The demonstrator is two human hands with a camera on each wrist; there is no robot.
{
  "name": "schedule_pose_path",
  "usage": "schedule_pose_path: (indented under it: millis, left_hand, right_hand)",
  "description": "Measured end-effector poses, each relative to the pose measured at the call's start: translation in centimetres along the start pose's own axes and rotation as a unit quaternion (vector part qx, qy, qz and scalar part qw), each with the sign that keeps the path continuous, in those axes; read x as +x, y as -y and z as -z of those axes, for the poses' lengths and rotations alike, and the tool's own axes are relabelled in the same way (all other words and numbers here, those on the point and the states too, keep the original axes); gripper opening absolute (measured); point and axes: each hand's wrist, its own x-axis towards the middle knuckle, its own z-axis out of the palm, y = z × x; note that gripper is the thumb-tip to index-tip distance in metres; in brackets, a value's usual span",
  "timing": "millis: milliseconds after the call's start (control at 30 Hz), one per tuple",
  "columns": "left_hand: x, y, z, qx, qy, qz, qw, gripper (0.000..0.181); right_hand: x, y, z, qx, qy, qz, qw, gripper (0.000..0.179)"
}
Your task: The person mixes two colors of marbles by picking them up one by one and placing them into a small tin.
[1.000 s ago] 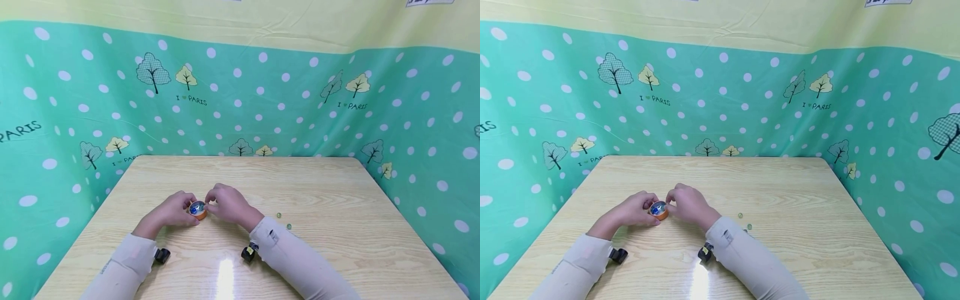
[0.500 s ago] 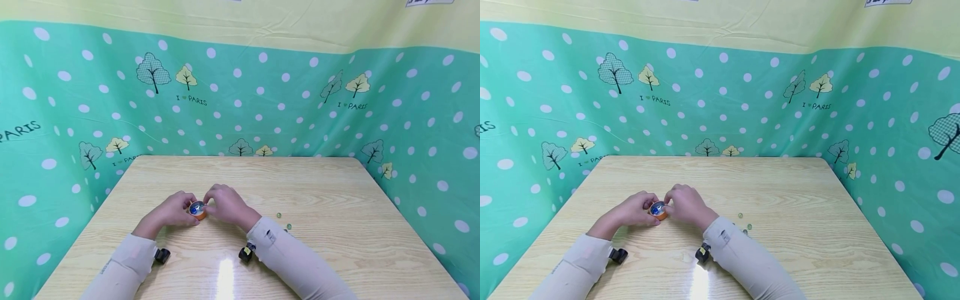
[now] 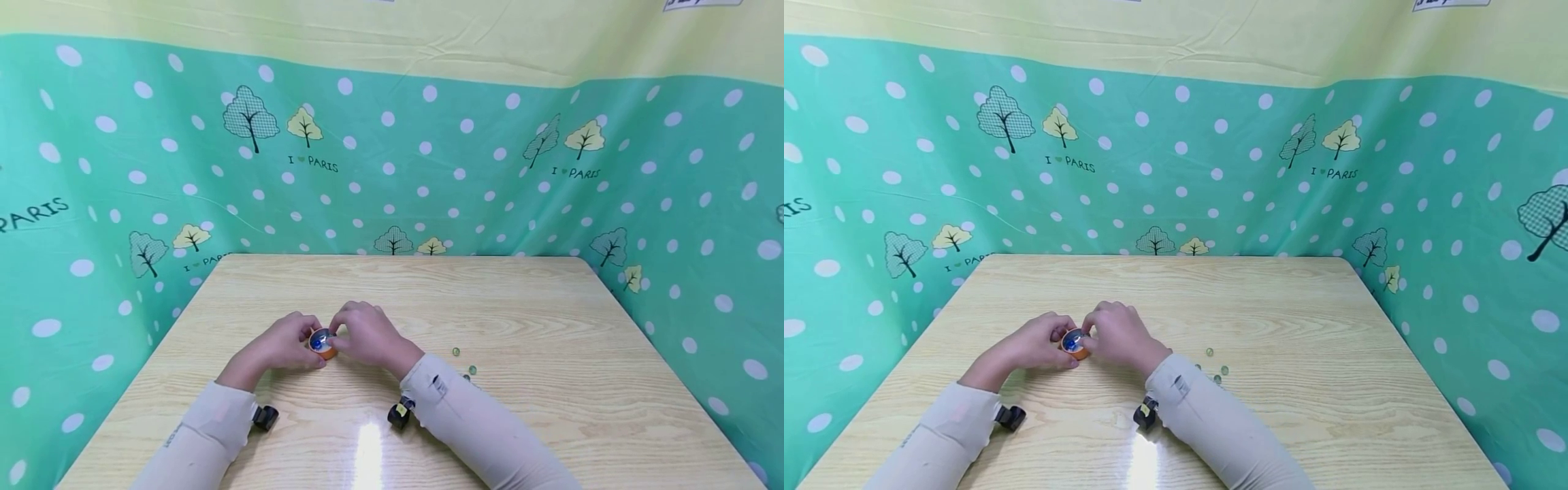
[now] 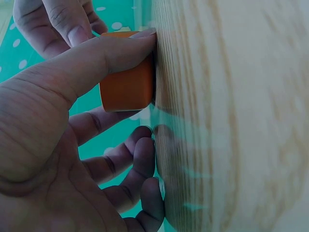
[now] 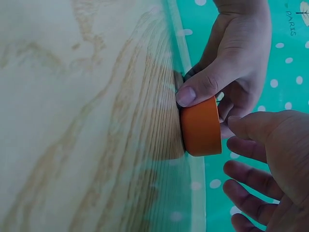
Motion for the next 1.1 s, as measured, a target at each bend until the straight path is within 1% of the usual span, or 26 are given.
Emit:
schedule_pose_path:
  millis: [267,433,567,833,1100]
  left_hand:
    - [0.0,0.0,0.0,0.002,0.001,0.005,1.0,0.045]
    - [0.0,0.0,0.0,0.001,-0.001,0.005,1.0,0.045]
    - [0.0,0.0,0.1,0.003,-0.003,0.004,1.0,0.045]
    - [-0.1,-0.3,0.0,0.003,-0.005,0.008,0.9999,0.046]
    - [0.0,-0.2,-0.1,0.003,-0.003,0.004,1.0,0.045]
  right_hand:
    - [-0.6,-0.2,0.3,-0.003,0.006,0.0,1.0,0.017]
    - [-1.2,-0.9,0.9,-0.01,0.003,0.017,0.9998,0.011]
    - [-2.0,-1.4,1.6,-0.004,0.012,0.014,0.9998,0.007]
    - [-4.4,-2.7,3.0,0.017,0.041,-0.001,0.999,0.007]
    - [-7.1,-4.3,4.5,0.029,0.035,-0.003,0.9989,0.007]
